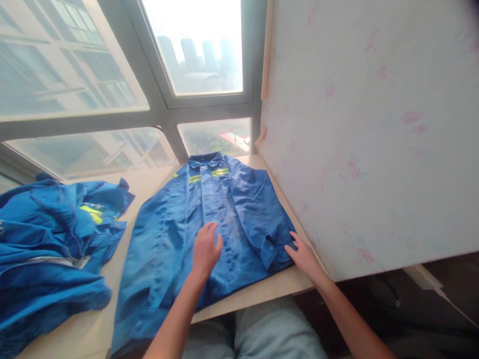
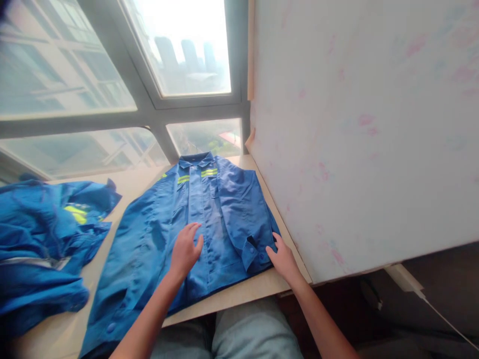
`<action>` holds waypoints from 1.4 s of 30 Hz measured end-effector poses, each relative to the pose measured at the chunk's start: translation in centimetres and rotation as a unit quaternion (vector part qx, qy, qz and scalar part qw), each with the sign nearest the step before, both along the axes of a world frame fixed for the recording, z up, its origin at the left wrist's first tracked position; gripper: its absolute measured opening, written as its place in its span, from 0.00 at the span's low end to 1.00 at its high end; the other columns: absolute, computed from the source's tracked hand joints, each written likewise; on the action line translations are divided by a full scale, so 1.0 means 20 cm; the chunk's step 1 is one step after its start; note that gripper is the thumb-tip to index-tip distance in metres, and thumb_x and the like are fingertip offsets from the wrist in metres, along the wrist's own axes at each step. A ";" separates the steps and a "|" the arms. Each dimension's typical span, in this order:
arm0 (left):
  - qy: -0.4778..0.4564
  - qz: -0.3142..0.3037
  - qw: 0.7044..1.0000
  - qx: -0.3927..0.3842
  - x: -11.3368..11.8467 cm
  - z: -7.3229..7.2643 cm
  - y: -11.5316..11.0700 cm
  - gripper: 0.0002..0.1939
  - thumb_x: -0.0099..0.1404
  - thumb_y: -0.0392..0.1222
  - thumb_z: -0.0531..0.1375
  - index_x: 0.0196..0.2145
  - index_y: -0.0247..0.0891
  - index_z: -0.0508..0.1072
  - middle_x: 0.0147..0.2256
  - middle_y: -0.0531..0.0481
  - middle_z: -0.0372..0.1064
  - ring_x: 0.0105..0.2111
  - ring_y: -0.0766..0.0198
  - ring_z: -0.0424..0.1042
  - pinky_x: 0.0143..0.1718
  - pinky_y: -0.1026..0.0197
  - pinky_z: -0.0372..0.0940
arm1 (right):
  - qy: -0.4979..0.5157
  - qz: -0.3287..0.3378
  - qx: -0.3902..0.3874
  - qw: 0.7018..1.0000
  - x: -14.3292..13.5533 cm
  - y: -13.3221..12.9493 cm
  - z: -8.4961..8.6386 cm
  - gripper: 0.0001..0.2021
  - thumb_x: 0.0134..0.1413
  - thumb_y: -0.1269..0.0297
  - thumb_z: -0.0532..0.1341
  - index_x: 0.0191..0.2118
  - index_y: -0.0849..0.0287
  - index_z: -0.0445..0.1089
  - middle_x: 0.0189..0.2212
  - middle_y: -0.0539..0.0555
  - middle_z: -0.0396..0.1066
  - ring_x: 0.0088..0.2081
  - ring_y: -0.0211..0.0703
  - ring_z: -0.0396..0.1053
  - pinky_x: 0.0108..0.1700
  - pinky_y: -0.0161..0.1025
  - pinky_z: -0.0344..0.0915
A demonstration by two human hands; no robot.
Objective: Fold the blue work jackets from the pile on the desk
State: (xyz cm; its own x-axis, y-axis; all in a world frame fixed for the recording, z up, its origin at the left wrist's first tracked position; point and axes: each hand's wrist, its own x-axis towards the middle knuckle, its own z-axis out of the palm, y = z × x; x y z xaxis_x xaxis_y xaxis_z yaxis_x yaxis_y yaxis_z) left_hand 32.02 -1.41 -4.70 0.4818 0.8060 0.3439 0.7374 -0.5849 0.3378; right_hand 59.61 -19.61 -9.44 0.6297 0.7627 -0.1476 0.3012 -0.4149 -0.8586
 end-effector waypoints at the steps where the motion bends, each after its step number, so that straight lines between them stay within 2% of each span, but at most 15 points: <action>1: -0.029 -0.034 0.999 -0.024 0.07 0.01 -0.08 0.17 0.68 0.38 0.53 0.52 0.38 0.70 0.51 0.41 0.70 0.53 0.53 0.69 0.57 0.50 0.64 | -0.003 -0.004 0.005 1.000 0.00 0.00 0.00 0.29 0.53 0.59 0.59 0.61 0.58 0.64 0.50 0.62 0.74 0.54 0.53 0.72 0.56 0.50 0.68; 4: -0.070 -0.135 0.982 -0.111 0.26 0.02 -0.28 0.17 0.68 0.36 0.53 0.53 0.41 0.69 0.50 0.45 0.71 0.49 0.59 0.71 0.53 0.56 0.66 | -0.011 -0.009 0.025 1.000 0.00 0.00 -0.01 0.29 0.53 0.59 0.58 0.62 0.56 0.63 0.49 0.61 0.74 0.54 0.52 0.72 0.56 0.49 0.68; 7: -0.041 -0.160 0.970 -0.177 0.35 0.00 -0.38 0.16 0.67 0.35 0.53 0.51 0.42 0.70 0.48 0.46 0.72 0.45 0.59 0.73 0.48 0.58 0.68 | -0.016 -0.004 0.042 0.999 0.00 -0.02 -0.03 0.30 0.53 0.60 0.58 0.63 0.56 0.62 0.50 0.61 0.74 0.55 0.51 0.71 0.56 0.48 0.68; 11: -0.018 -0.154 0.966 -0.208 0.34 -0.05 -0.40 0.13 0.65 0.33 0.53 0.44 0.42 0.73 0.42 0.48 0.73 0.42 0.59 0.74 0.44 0.59 0.67 | 0.001 -0.017 0.051 0.999 0.00 -0.04 -0.06 0.32 0.54 0.59 0.57 0.65 0.58 0.58 0.50 0.62 0.73 0.56 0.50 0.70 0.57 0.47 0.68; 14: -0.047 -0.161 0.960 -0.222 0.31 -0.06 -0.40 0.14 0.64 0.34 0.55 0.47 0.41 0.72 0.43 0.47 0.73 0.37 0.62 0.73 0.40 0.60 0.67 | 0.010 -0.020 0.047 0.999 -0.01 -0.04 -0.07 0.32 0.55 0.58 0.57 0.65 0.61 0.59 0.51 0.64 0.72 0.57 0.50 0.69 0.58 0.48 0.67; 20: -0.165 -0.154 0.934 -0.276 0.34 0.00 -0.40 0.13 0.65 0.38 0.56 0.46 0.39 0.73 0.39 0.49 0.73 0.28 0.66 0.67 0.35 0.61 0.66 | 0.036 -0.033 0.094 0.994 -0.03 -0.03 0.05 0.29 0.54 0.56 0.59 0.61 0.59 0.63 0.52 0.63 0.72 0.57 0.53 0.69 0.57 0.50 0.67; 23: -0.217 -0.158 0.926 -0.264 0.36 0.06 -0.41 0.12 0.67 0.38 0.54 0.46 0.39 0.73 0.38 0.49 0.72 0.27 0.67 0.66 0.34 0.62 0.65 | 0.041 -0.042 0.140 0.988 -0.04 -0.06 0.12 0.28 0.56 0.54 0.60 0.61 0.58 0.65 0.53 0.62 0.71 0.56 0.52 0.70 0.57 0.49 0.67; 25: -0.214 -0.173 0.928 -0.252 0.36 0.09 -0.42 0.13 0.68 0.38 0.53 0.47 0.40 0.73 0.38 0.48 0.72 0.28 0.67 0.67 0.34 0.63 0.65 | 0.034 -0.040 0.143 0.988 -0.03 -0.09 0.13 0.26 0.56 0.52 0.60 0.58 0.57 0.68 0.53 0.61 0.72 0.55 0.51 0.70 0.57 0.47 0.67; 27: -0.163 -0.186 0.938 -0.241 0.35 0.09 -0.43 0.14 0.69 0.38 0.52 0.49 0.41 0.73 0.39 0.48 0.71 0.30 0.66 0.69 0.35 0.63 0.65 | 0.034 -0.022 0.107 0.993 -0.03 -0.11 0.10 0.26 0.55 0.52 0.59 0.57 0.58 0.68 0.48 0.61 0.75 0.50 0.51 0.73 0.53 0.47 0.70; 30: -0.047 -0.192 0.955 -0.220 0.34 0.06 -0.43 0.14 0.68 0.39 0.55 0.49 0.42 0.73 0.40 0.47 0.71 0.36 0.61 0.73 0.39 0.60 0.67 | 0.051 0.010 0.030 0.998 -0.02 -0.12 0.04 0.33 0.53 0.54 0.59 0.63 0.62 0.61 0.37 0.57 0.77 0.39 0.48 0.76 0.46 0.46 0.72; 32: -0.017 -0.190 0.960 -0.207 0.32 0.03 -0.43 0.15 0.68 0.40 0.55 0.51 0.42 0.72 0.42 0.46 0.71 0.41 0.58 0.73 0.42 0.57 0.69 | 0.051 0.008 0.012 0.999 -0.01 -0.11 0.02 0.34 0.52 0.55 0.59 0.64 0.64 0.58 0.36 0.57 0.77 0.37 0.47 0.76 0.45 0.45 0.73; 34: -0.035 -0.184 0.965 -0.184 0.31 0.02 -0.44 0.17 0.69 0.41 0.54 0.54 0.41 0.70 0.48 0.43 0.70 0.46 0.57 0.73 0.47 0.55 0.69 | 0.021 -0.008 0.024 0.999 -0.01 -0.10 0.05 0.31 0.53 0.56 0.58 0.62 0.63 0.62 0.42 0.60 0.76 0.39 0.47 0.76 0.45 0.46 0.73; 37: -0.053 -0.164 0.978 -0.116 0.31 0.03 -0.47 0.19 0.69 0.38 0.53 0.56 0.41 0.68 0.56 0.40 0.66 0.53 0.53 0.69 0.53 0.50 0.67 | -0.104 -0.007 0.076 0.992 -0.02 -0.07 0.15 0.23 0.56 0.60 0.56 0.57 0.59 0.68 0.50 0.62 0.73 0.47 0.51 0.74 0.52 0.51 0.71; 40: -0.011 -0.182 0.981 -0.062 0.33 0.03 -0.54 0.20 0.68 0.35 0.52 0.56 0.41 0.68 0.57 0.40 0.67 0.55 0.49 0.67 0.54 0.44 0.65 | -0.210 0.054 0.128 0.968 -0.06 -0.03 0.23 0.20 0.60 0.65 0.52 0.55 0.55 0.71 0.53 0.59 0.72 0.56 0.51 0.68 0.61 0.53 0.63; 42: 0.018 -0.217 0.975 -0.053 0.36 0.01 -0.61 0.20 0.68 0.36 0.52 0.57 0.40 0.68 0.58 0.40 0.67 0.57 0.49 0.66 0.57 0.41 0.62 | -0.228 0.112 0.140 0.957 -0.07 -0.01 0.23 0.21 0.61 0.68 0.50 0.56 0.54 0.70 0.56 0.57 0.70 0.59 0.49 0.66 0.63 0.52 0.61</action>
